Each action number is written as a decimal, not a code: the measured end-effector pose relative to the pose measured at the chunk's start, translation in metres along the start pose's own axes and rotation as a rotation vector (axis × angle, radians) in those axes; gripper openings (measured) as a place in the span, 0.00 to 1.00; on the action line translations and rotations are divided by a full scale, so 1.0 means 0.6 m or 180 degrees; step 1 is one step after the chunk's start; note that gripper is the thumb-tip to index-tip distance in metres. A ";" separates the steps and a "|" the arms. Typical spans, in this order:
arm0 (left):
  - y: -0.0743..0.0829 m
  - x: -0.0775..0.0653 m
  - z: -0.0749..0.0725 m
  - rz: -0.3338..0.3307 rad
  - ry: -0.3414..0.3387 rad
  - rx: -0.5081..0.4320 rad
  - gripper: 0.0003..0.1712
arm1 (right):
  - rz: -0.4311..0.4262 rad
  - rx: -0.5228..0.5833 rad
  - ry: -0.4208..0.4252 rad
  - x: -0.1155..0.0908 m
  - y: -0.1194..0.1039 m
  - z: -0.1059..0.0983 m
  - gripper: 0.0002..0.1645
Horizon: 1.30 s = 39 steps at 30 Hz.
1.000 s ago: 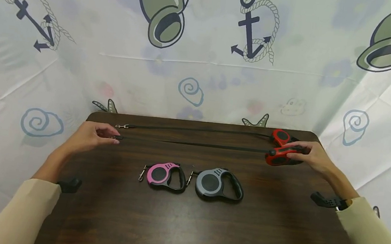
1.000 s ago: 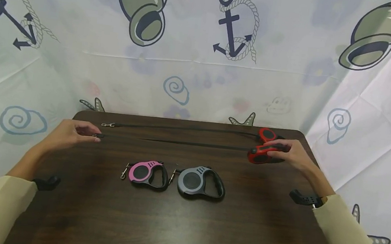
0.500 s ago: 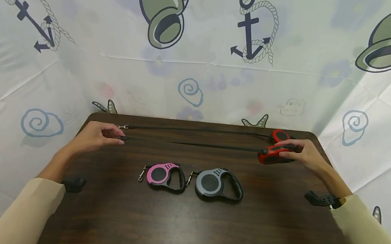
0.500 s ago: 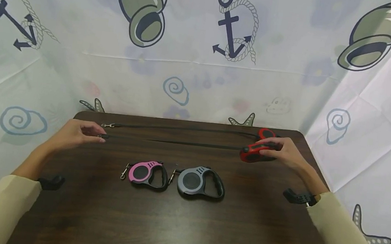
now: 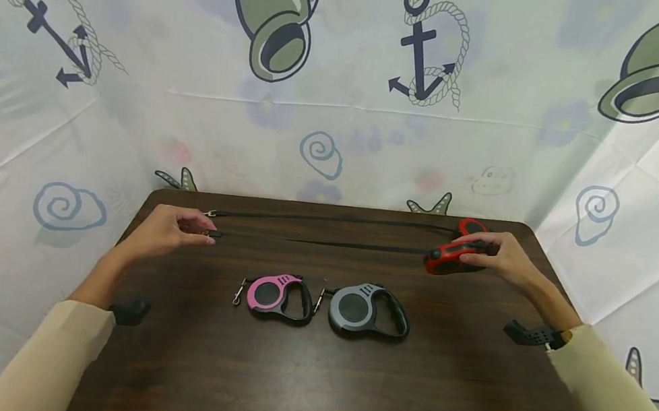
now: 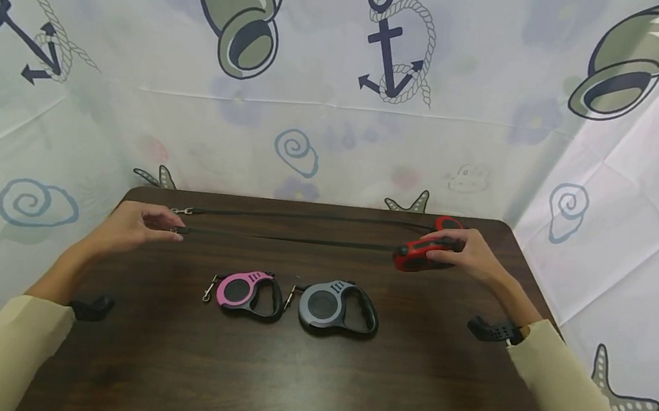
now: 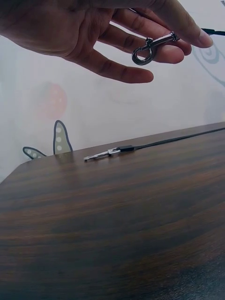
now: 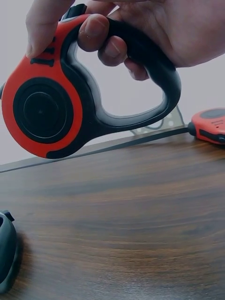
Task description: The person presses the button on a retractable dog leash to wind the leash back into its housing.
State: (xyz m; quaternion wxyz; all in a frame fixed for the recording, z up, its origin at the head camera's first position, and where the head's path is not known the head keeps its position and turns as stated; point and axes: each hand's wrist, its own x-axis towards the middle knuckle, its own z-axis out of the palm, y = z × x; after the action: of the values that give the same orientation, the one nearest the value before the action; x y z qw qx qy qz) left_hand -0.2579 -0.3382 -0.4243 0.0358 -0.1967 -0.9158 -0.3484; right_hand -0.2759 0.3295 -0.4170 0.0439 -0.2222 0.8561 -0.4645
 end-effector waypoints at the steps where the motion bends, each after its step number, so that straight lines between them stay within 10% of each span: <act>1: 0.001 0.000 0.001 -0.0004 -0.0002 -0.0007 0.10 | -0.0008 0.0013 -0.0012 0.001 -0.001 0.001 0.21; 39: 0.016 0.023 0.036 0.0087 -0.0100 -0.0101 0.10 | -0.0345 0.0105 -0.0084 0.049 -0.026 0.054 0.20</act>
State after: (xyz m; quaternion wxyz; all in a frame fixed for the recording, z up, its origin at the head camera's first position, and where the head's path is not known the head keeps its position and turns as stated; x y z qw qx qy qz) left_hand -0.2652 -0.3130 -0.4321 0.0230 -0.2152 -0.9078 -0.3592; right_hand -0.2880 0.2849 -0.4189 0.0336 -0.2736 0.8344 -0.4774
